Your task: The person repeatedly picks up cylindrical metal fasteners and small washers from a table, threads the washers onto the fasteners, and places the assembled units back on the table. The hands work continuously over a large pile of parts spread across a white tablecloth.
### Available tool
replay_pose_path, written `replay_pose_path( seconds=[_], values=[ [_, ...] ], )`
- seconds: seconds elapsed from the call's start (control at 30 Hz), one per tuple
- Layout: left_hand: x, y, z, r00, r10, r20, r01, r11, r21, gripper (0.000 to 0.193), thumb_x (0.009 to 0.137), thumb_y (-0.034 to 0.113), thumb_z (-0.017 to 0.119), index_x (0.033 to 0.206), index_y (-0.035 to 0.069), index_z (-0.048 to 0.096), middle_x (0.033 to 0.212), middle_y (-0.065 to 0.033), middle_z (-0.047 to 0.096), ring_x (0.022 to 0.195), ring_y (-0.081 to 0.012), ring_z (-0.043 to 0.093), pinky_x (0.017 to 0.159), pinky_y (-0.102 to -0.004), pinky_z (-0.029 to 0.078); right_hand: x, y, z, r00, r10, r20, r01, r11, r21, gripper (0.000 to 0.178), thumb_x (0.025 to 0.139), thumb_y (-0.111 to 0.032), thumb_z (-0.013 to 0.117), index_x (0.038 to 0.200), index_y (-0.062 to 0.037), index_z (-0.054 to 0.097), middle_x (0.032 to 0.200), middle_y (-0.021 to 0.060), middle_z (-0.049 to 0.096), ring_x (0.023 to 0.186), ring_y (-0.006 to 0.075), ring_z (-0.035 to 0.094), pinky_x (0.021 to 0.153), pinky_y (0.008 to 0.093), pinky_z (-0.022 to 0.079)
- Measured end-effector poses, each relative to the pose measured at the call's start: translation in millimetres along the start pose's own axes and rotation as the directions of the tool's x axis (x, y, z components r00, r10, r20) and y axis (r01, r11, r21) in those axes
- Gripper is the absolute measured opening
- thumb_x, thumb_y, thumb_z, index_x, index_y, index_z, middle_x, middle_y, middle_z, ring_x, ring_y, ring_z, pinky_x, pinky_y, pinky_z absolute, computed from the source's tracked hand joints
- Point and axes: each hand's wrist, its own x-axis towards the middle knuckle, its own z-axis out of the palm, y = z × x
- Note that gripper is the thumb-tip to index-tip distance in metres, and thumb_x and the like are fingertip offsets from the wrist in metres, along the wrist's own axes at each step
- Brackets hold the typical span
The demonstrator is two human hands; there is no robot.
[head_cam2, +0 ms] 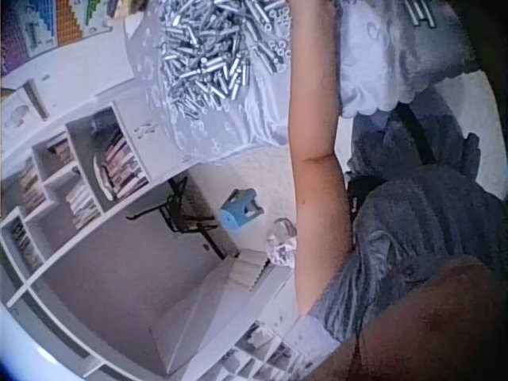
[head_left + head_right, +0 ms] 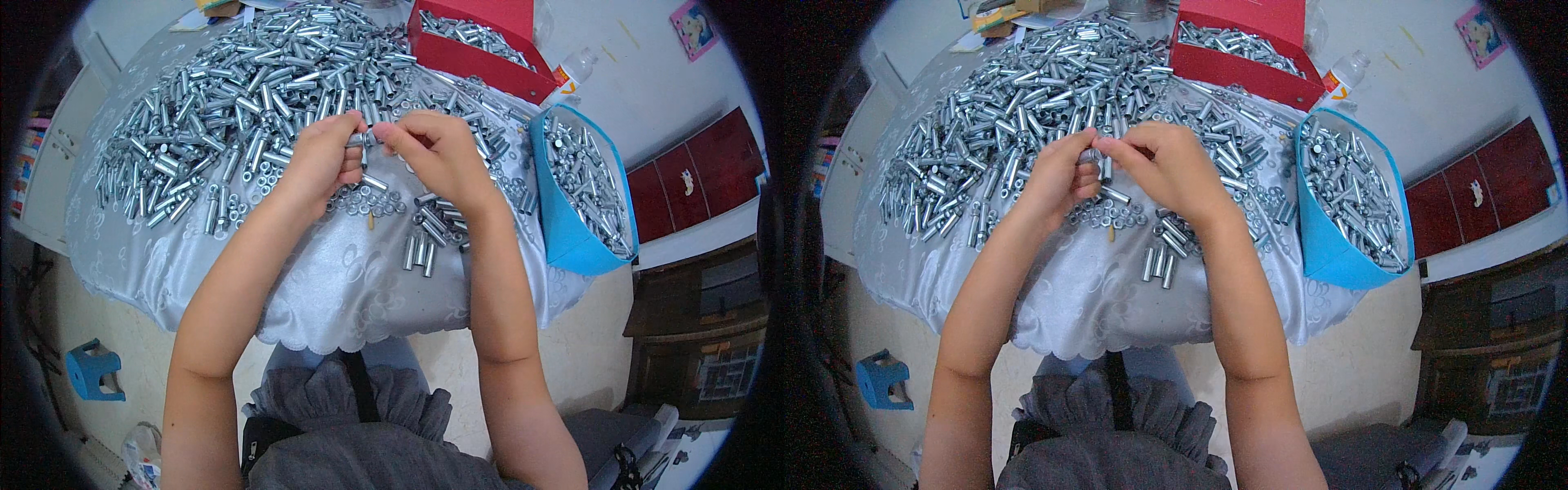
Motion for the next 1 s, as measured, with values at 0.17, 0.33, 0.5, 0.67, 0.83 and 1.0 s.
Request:
replay_pose_path(
  seconds=[0.17,0.33,0.5,0.67,0.83,1.0],
  values=[
    [0.8,0.0,-1.0,1.0,-0.003,0.003,0.003,1.0,-0.005,0.018,0.088,0.024,0.048,0.075,0.011,0.046,0.053,0.0078,0.028,0.043,-0.0039,0.025,0.039,-0.0196,0.021,-0.7,-14.6,-3.3,0.998,0.056,-0.038,-0.055,0.998,0.042,0.015,0.076,-0.013,0.066,0.088,-0.0035,0.062,0.069,-0.0007,0.054,0.06,0.0053,0.045,0.055,0.0196,0.039],
    [-0.2,1.3,-0.2,1.0,-0.01,0.015,0.01,1.0,0.008,0.018,0.088,0.025,0.049,0.076,0.011,0.047,0.053,0.0078,0.029,0.044,-0.0036,0.026,0.039,-0.0194,0.022,0.6,-4.3,2.7,0.995,-0.091,-0.043,0.092,0.995,0.035,0.016,0.077,-0.017,0.065,0.083,-0.0023,0.06,0.064,0.0045,0.051,0.055,0.0124,0.046,0.051,0.0249,0.038],
    [-0.4,-1.6,0.6,1.0,-0.002,0.02,0.002,1.0,0.016,0.017,0.088,0.024,0.049,0.077,0.012,0.048,0.054,0.0077,0.03,0.044,-0.0033,0.026,0.039,-0.0192,0.022,0.7,-5.0,1.3,1.0,0.011,0.014,-0.011,1.0,0.015,0.015,0.077,-0.015,0.064,0.082,-0.0017,0.059,0.065,0.006,0.052,0.055,0.0132,0.046,0.051,0.026,0.039],
    [-1.8,0.5,2.0,1.0,0.009,0.013,-0.009,1.0,0.022,0.017,0.088,0.025,0.048,0.076,0.012,0.048,0.054,0.0075,0.033,0.044,-0.0033,0.028,0.039,-0.0194,0.022,0.9,-7.6,11.5,0.992,-0.097,-0.075,0.104,0.989,0.104,0.024,0.08,-0.025,0.061,0.079,-0.0011,0.058,0.062,0.0104,0.052,0.054,0.0179,0.05,0.051,0.0297,0.039],
    [-4.0,-0.1,5.1,1.0,0.013,-0.027,-0.011,0.997,0.077,0.018,0.088,0.026,0.048,0.077,0.012,0.048,0.054,0.0073,0.035,0.044,-0.0029,0.029,0.039,-0.0192,0.022,-1.2,-10.5,7.9,1.0,-0.03,-0.006,0.029,0.991,-0.128,0.025,0.083,-0.025,0.056,0.08,-0.0002,0.056,0.062,0.0113,0.05,0.055,0.0202,0.048,0.051,0.031,0.039],
    [-0.7,-0.8,1.3,1.0,0.021,0.011,-0.022,0.996,0.088,0.019,0.088,0.027,0.048,0.076,0.012,0.05,0.054,0.0078,0.035,0.043,-0.0029,0.028,0.039,-0.0196,0.023,-1.7,-16.3,9.6,0.996,-0.078,-0.036,0.072,0.988,-0.134,0.033,0.085,-0.031,0.052,0.074,0.0001,0.055,0.06,0.0131,0.051,0.055,0.024,0.049,0.051,0.034,0.038]
  ],
)
